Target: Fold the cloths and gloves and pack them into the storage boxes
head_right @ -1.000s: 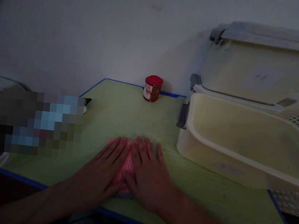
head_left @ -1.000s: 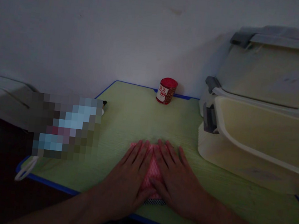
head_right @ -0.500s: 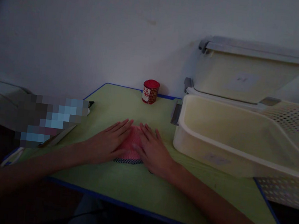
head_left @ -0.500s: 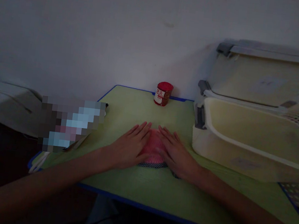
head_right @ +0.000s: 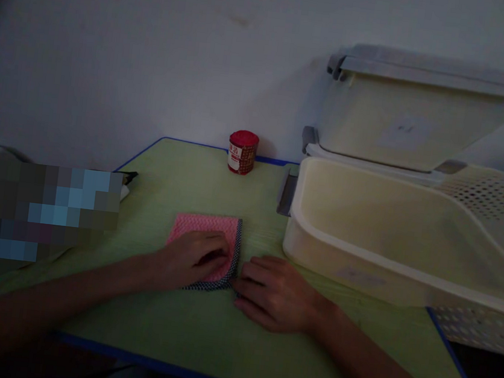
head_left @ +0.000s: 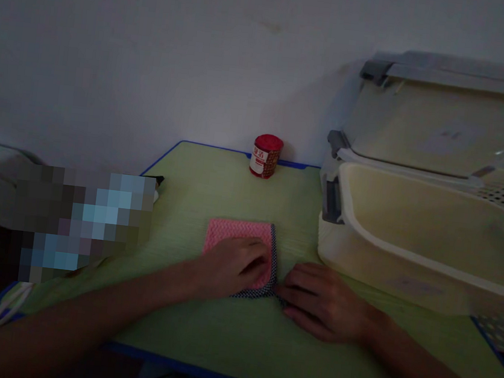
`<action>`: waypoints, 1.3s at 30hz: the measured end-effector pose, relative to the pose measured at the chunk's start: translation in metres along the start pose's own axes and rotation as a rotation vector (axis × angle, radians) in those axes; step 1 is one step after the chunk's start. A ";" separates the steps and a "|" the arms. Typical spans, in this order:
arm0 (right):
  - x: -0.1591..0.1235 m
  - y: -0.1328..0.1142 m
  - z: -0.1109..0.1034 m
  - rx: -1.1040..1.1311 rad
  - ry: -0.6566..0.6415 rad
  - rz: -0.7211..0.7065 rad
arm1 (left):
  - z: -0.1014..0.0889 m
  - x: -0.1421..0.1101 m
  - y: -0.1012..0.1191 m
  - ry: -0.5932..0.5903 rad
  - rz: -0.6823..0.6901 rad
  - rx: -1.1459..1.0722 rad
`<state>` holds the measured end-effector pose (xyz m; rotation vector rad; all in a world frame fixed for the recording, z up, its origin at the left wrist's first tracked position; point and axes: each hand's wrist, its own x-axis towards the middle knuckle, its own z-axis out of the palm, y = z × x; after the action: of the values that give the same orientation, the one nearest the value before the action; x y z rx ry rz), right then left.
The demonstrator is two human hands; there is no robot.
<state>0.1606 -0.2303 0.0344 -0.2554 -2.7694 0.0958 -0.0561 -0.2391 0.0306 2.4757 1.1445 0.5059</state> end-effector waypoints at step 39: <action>0.020 0.018 -0.001 0.573 -0.061 0.321 | -0.009 -0.004 0.001 0.069 -0.119 -0.266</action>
<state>0.1457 -0.2088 0.0401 -0.5386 -2.5951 0.9669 -0.0624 -0.2415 0.0376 2.1654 1.1592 0.6664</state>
